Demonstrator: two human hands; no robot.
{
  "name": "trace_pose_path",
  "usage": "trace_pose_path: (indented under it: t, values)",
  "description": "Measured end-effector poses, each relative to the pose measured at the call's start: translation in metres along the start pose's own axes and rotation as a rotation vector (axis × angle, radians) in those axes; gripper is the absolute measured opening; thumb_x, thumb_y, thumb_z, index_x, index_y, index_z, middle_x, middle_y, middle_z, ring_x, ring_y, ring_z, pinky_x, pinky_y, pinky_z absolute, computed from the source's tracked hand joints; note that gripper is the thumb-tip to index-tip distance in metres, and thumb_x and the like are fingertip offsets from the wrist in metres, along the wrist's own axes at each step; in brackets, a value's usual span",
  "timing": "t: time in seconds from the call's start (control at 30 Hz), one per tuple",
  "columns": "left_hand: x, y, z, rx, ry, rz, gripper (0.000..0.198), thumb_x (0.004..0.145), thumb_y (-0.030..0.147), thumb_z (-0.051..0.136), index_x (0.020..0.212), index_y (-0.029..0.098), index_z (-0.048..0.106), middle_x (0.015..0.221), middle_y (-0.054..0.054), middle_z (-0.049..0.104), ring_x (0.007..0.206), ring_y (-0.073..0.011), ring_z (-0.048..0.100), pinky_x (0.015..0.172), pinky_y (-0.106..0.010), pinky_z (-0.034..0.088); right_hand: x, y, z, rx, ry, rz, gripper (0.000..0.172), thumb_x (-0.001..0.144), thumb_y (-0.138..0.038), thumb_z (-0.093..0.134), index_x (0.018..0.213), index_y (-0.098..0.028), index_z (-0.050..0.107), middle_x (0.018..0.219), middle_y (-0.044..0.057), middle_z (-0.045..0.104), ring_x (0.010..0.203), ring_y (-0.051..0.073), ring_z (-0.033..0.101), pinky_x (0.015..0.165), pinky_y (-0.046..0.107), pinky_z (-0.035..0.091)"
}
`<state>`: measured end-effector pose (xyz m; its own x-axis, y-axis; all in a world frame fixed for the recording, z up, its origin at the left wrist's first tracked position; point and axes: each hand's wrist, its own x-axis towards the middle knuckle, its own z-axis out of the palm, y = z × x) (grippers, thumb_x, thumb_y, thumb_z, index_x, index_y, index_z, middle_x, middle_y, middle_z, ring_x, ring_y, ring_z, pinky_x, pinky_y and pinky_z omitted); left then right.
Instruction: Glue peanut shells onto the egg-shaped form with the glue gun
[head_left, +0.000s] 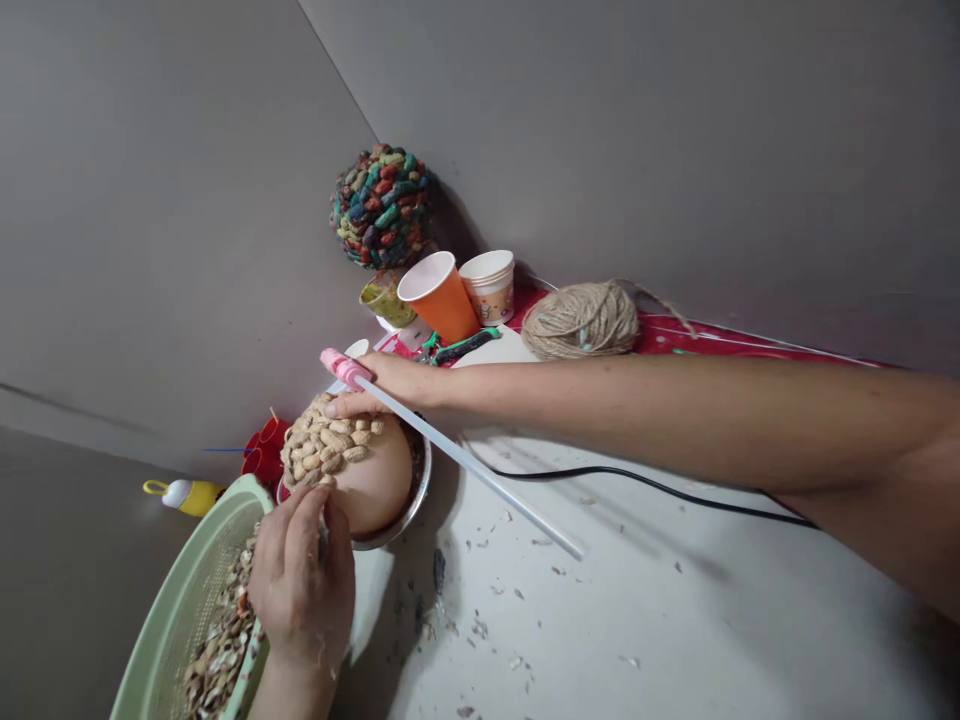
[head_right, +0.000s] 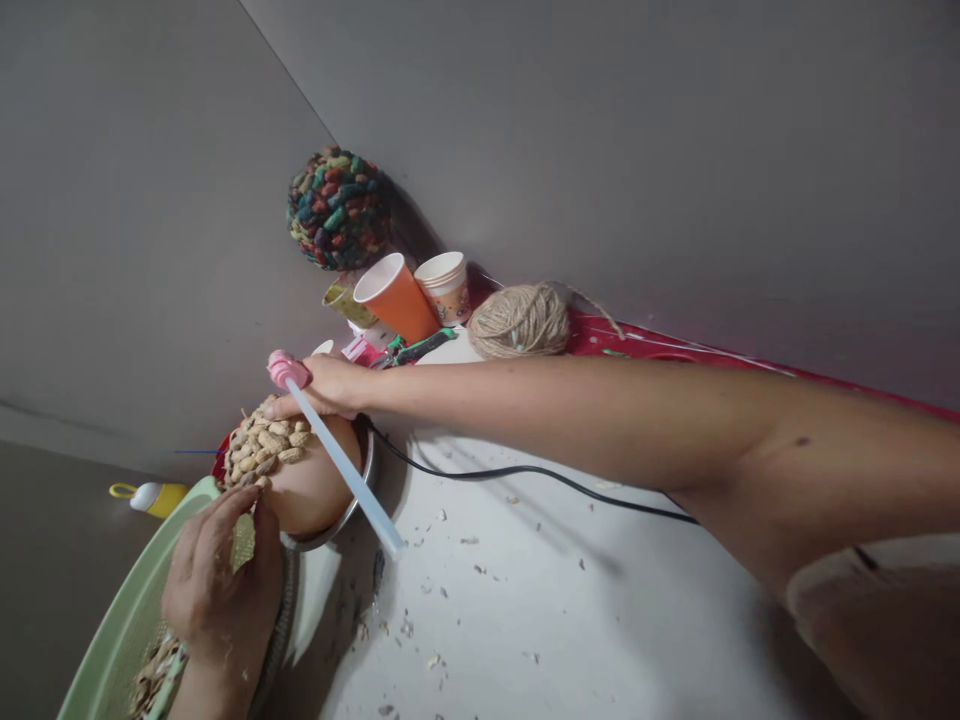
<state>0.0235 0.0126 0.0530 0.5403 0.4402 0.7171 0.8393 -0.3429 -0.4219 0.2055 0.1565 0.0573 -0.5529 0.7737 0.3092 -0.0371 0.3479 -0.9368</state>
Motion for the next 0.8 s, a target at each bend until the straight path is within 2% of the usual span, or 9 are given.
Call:
trace_pose_path:
  t: [0.27, 0.57, 0.8]
  values:
    - [-0.003, 0.001, 0.008, -0.055, 0.105, -0.113, 0.034, 0.073, 0.002, 0.072, 0.102, 0.018, 0.063, 0.093, -0.007, 0.073, 0.085, -0.0181, 0.069, 0.08, -0.03, 0.053, -0.001, 0.001, 0.001, -0.068, 0.011, -0.03, 0.041, 0.082, -0.033, 0.068, 0.061, -0.017, 0.037, 0.058, -0.004, 0.04, 0.054, 0.007, 0.035, 0.05, 0.022, 0.027]
    - [0.001, 0.003, 0.012, -0.055, 0.124, -0.125, 0.026, 0.076, 0.003, 0.069, 0.096, 0.018, 0.063, 0.089, -0.006, 0.073, 0.082, -0.0181, 0.07, 0.076, -0.031, 0.055, -0.005, -0.002, 0.001, -0.05, 0.016, -0.074, 0.043, 0.083, -0.034, 0.065, 0.061, -0.017, 0.033, 0.058, -0.004, 0.038, 0.057, 0.008, 0.034, 0.051, 0.022, 0.026]
    - [-0.002, 0.004, 0.018, -0.038, 0.187, -0.143, 0.027, 0.073, 0.005, 0.073, 0.096, 0.018, 0.064, 0.082, -0.004, 0.073, 0.077, -0.0181, 0.071, 0.073, -0.03, 0.056, -0.007, -0.004, 0.003, -0.037, 0.019, -0.028, 0.038, 0.081, -0.022, 0.067, 0.065, -0.018, 0.033, 0.061, -0.005, 0.036, 0.058, 0.007, 0.032, 0.054, 0.022, 0.027]
